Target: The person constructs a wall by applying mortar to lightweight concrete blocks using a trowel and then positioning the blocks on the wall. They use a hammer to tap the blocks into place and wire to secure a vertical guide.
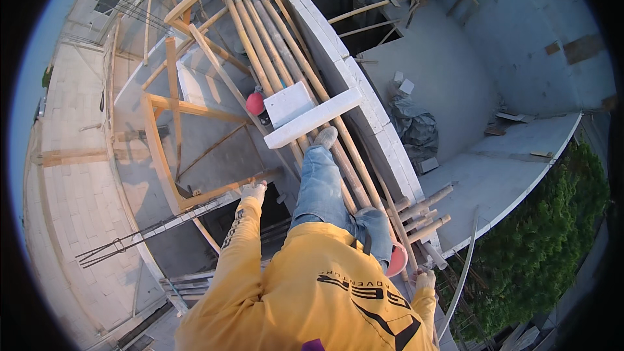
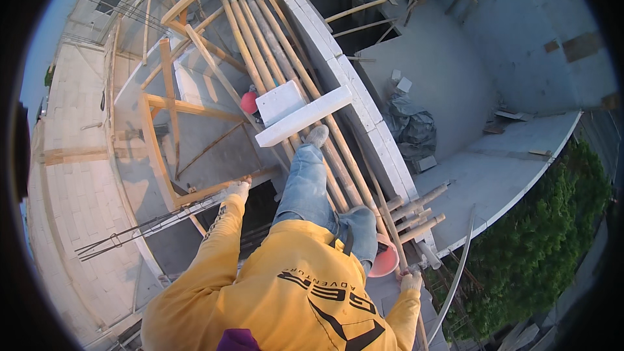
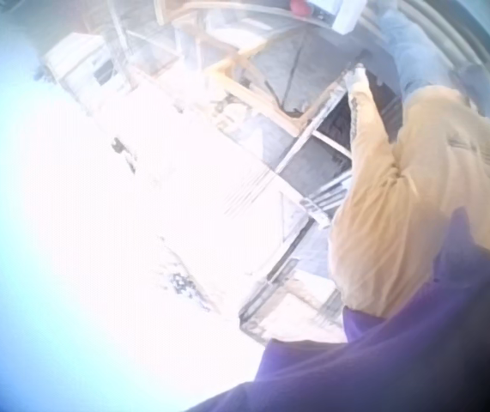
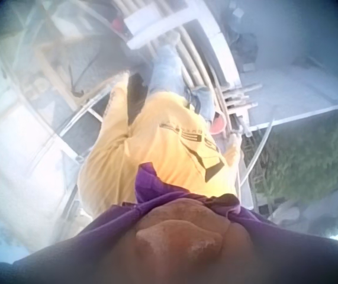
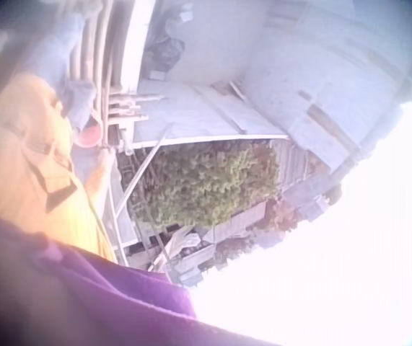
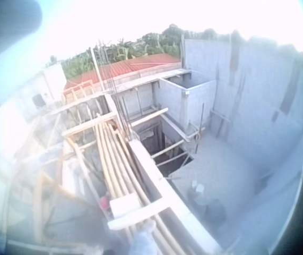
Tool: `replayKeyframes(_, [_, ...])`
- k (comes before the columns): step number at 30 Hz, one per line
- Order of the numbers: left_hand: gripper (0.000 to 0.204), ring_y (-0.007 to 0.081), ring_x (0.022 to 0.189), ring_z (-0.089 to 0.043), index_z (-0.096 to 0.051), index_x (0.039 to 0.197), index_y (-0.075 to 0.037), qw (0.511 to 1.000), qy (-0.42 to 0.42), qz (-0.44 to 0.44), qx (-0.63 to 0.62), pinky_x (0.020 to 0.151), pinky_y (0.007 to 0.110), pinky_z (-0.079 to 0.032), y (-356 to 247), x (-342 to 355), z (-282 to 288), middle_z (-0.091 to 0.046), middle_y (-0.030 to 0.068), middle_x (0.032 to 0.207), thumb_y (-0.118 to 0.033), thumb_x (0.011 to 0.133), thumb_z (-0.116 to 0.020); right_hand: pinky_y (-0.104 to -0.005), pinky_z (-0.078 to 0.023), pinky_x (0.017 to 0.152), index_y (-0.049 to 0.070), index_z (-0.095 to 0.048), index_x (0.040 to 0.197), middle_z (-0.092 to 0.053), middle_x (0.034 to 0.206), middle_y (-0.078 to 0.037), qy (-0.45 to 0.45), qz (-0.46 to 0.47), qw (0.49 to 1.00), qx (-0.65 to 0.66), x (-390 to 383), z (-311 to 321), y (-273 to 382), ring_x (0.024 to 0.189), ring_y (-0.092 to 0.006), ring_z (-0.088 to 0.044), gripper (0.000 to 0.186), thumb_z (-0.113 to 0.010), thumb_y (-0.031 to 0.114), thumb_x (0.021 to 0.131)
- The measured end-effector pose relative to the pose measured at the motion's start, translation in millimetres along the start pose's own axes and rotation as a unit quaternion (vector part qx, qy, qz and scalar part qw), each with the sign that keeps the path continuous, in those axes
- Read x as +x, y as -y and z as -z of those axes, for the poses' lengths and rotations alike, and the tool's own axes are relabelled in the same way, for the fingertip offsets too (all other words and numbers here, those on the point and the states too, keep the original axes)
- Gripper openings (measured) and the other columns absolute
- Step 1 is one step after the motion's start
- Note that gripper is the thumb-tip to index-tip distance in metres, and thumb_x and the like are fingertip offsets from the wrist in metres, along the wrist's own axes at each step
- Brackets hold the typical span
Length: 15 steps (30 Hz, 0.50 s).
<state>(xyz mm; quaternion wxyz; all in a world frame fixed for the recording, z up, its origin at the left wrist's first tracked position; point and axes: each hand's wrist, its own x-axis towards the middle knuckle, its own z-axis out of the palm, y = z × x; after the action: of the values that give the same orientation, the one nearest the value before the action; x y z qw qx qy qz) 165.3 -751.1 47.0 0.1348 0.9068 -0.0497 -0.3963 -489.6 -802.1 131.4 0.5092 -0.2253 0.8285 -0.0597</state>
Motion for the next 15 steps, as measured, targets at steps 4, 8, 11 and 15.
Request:
replayKeyframes(4, [0.039, 0.0272, 0.116, -0.058, -0.056, 0.116, 0.009, 0.999, -0.008, -0.016, -0.044, 0.091, 0.033, -0.050, -15, 111, -7, -0.061, 0.0202, 0.119, -0.020, 0.089, -0.054, -0.0285, -0.048, 0.046, -0.001, -0.058, 0.114, -0.063, 0.078, -0.007, 0.029, -0.021, 0.994, -0.106, -5, -58, 62, 0.061, -0.0152, -0.063, 0.023, -0.053, 0.005, 0.092])
replayKeyframes(8, [0.070, 0.0287, 0.137, -0.042, -0.042, 0.140, 0.008, 0.993, -0.051, -0.021, -0.104, 0.109, 0.035, -0.038, 19, 217, 0, -0.049, 0.0233, 0.142, -0.041, 0.093, -0.055, -0.0299, -0.053, 0.056, -0.003, -0.058, 0.115, -0.066, 0.085, -0.011, 0.172, 0.032, 0.971, -0.163, 21, -163, 174, 0.070, -0.0174, -0.068, 0.027, -0.061, 0.009, 0.091])
replayKeyframes(11, [0.086, 0.0309, 0.138, -0.040, -0.042, 0.141, 0.007, 0.990, 0.035, -0.008, 0.135, 0.113, 0.036, -0.032, -84, 263, -41, -0.047, 0.0243, 0.144, -0.060, 0.089, -0.056, -0.0311, -0.055, 0.068, -0.005, -0.059, 0.113, -0.067, 0.091, -0.013, 0.173, 0.125, 0.950, -0.228, 56, -277, 264, 0.078, -0.0191, -0.069, 0.026, -0.062, 0.010, 0.091])
replayKeyframes(15, [0.088, 0.0339, 0.138, -0.039, -0.039, 0.143, 0.007, 0.990, 0.031, 0.023, 0.134, 0.114, 0.038, -0.031, -108, 326, -55, -0.045, 0.0249, 0.145, -0.062, 0.089, -0.053, -0.0309, -0.054, 0.076, -0.003, -0.060, 0.114, -0.068, 0.095, -0.013, 0.211, 0.303, 0.887, -0.279, 125, -454, 356, 0.085, -0.0199, -0.067, 0.032, -0.065, 0.020, 0.092])
